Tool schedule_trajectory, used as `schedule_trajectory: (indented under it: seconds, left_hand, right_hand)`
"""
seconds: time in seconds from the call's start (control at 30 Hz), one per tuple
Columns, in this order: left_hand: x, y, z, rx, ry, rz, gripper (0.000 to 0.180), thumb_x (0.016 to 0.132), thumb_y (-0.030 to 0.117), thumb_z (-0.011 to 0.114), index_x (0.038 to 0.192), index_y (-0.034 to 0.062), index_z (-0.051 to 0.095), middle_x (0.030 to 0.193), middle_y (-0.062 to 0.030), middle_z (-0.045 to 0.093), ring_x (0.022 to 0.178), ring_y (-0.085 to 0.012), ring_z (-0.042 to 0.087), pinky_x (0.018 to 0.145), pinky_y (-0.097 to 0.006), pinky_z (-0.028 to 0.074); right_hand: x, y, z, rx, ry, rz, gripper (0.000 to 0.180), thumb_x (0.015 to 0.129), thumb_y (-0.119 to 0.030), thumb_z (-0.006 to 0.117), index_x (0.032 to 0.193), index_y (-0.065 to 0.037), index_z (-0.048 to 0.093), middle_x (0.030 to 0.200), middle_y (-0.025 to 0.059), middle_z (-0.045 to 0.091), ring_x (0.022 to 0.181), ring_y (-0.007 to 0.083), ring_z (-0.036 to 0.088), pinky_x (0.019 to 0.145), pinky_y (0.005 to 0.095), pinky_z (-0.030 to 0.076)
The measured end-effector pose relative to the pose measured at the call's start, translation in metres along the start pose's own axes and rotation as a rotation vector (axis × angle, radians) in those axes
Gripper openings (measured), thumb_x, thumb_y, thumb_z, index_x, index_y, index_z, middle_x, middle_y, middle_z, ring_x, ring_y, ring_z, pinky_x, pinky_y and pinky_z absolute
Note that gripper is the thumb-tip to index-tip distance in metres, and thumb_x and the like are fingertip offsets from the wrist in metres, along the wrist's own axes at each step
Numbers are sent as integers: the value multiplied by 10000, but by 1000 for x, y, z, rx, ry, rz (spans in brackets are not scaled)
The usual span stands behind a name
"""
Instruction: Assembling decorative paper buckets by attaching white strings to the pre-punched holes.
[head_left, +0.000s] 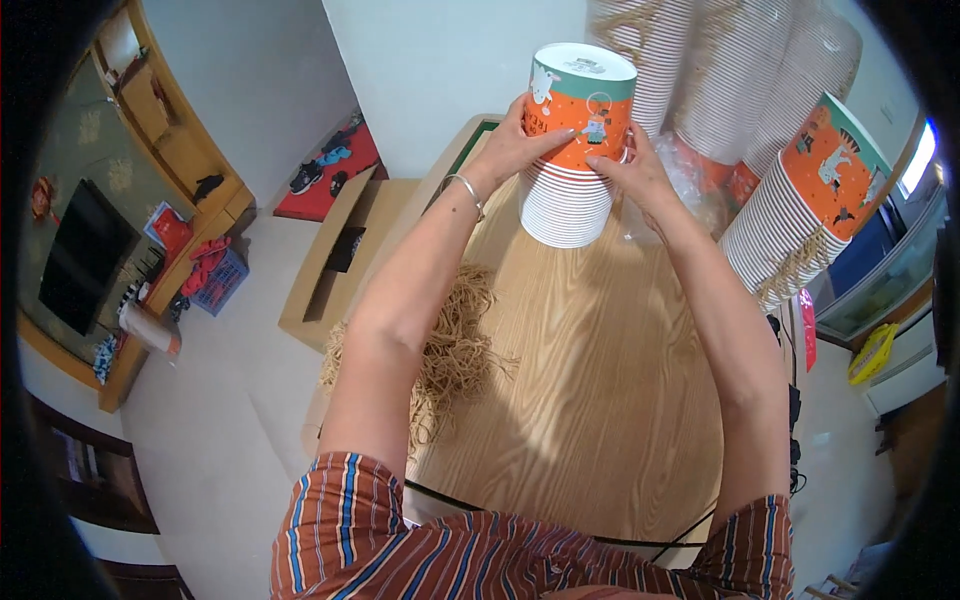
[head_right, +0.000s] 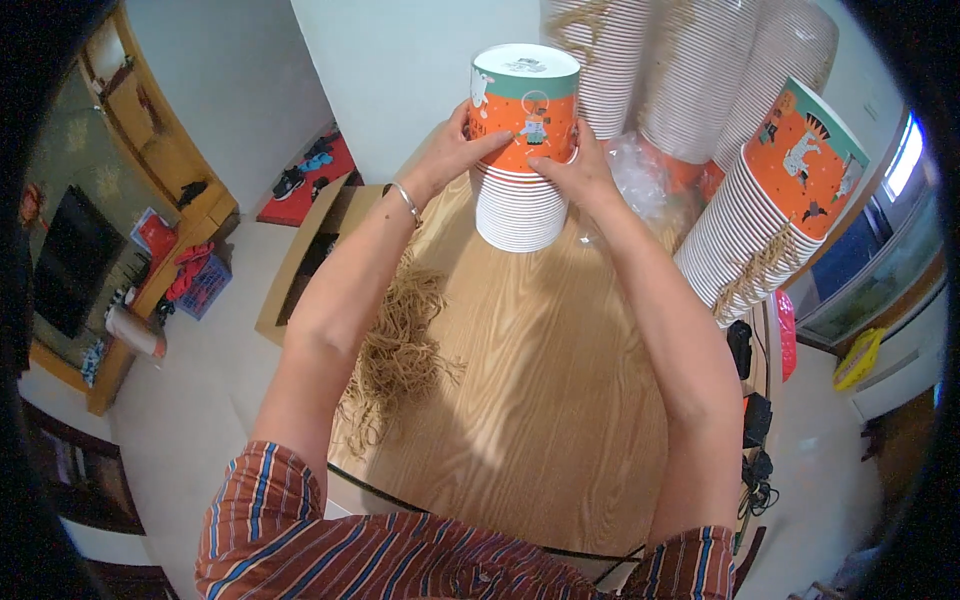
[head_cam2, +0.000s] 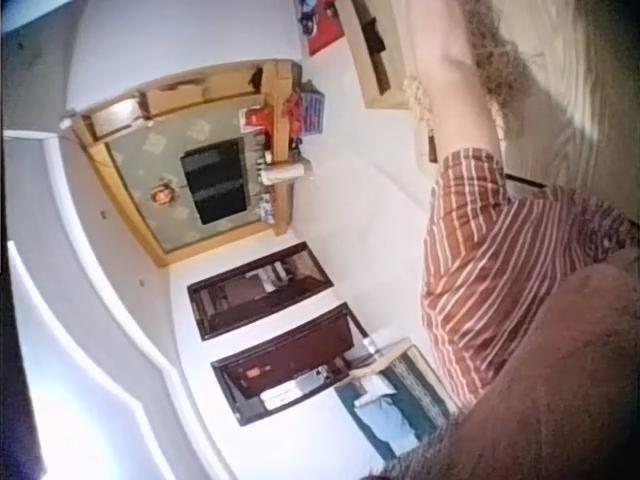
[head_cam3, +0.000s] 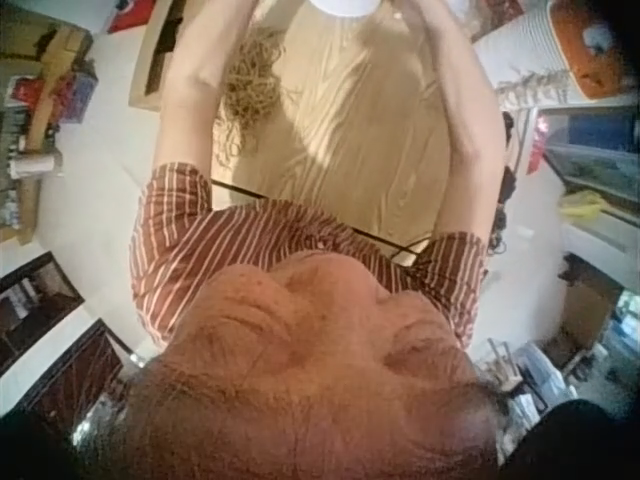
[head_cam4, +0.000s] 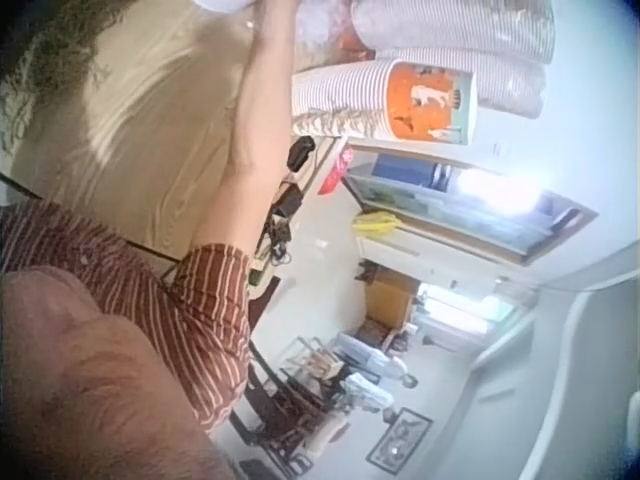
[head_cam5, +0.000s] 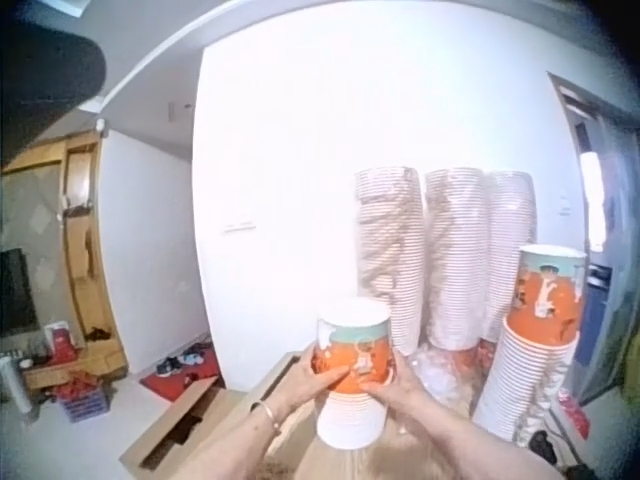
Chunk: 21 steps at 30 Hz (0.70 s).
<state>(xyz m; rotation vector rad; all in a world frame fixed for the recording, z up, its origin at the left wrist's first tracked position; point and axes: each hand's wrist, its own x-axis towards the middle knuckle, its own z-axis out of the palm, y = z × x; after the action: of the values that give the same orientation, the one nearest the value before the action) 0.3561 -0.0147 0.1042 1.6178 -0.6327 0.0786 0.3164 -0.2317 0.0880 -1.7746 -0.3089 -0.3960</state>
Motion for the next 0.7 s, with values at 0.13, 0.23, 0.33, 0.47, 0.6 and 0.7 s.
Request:
schedule_trajectory:
  seconds: [0.13,0.23,0.33,0.47,0.6,0.7]
  left_hand:
    - [5,1,0,-21,32,56,1001,752,360,846,1470,-24,263,1380,-189,503,1277,-268,512,1080,-387,426]
    - [9,19,-7,-29,55,166,986,765,382,835,1453,-40,269,1347,-195,519,1242,-263,536,1062,-381,440]
    - [10,61,-5,-54,36,252,971,768,392,830,1442,-40,280,1338,-191,523,1239,-257,538,1057,-379,446]
    - [-6,109,-1,-15,135,290,817,853,369,759,1427,-27,333,1327,-168,537,1268,-231,504,1098,-363,388]
    - [-41,133,11,-106,124,235,965,786,453,801,1416,-65,284,1325,-203,514,1249,-269,515,1062,-385,436]
    - [-87,122,34,-260,102,188,825,866,423,732,1390,-62,318,1334,-184,509,1243,-238,513,1049,-379,441]
  right_hand:
    - [9,-12,-4,-66,4,-84,872,700,-188,861,1402,19,387,1339,187,547,1235,263,552,1053,377,453]
    - [-7,-70,2,-20,9,-32,871,720,-159,851,1421,16,364,1365,179,526,1246,254,539,1060,369,446]
    - [-6,-100,-7,42,15,-153,885,735,-143,841,1450,-6,338,1374,168,508,1265,252,517,1070,365,435]
    - [-5,-131,-22,-9,81,-282,882,757,-163,825,1470,-10,330,1409,165,434,1305,253,470,1064,355,437]
    - [-54,-169,-23,31,139,-331,756,820,-130,755,1450,4,358,1395,162,431,1308,240,468,1058,335,438]
    - [-107,-187,-17,273,157,-258,631,890,-28,627,1451,10,340,1429,155,406,1316,224,459,1082,335,407]
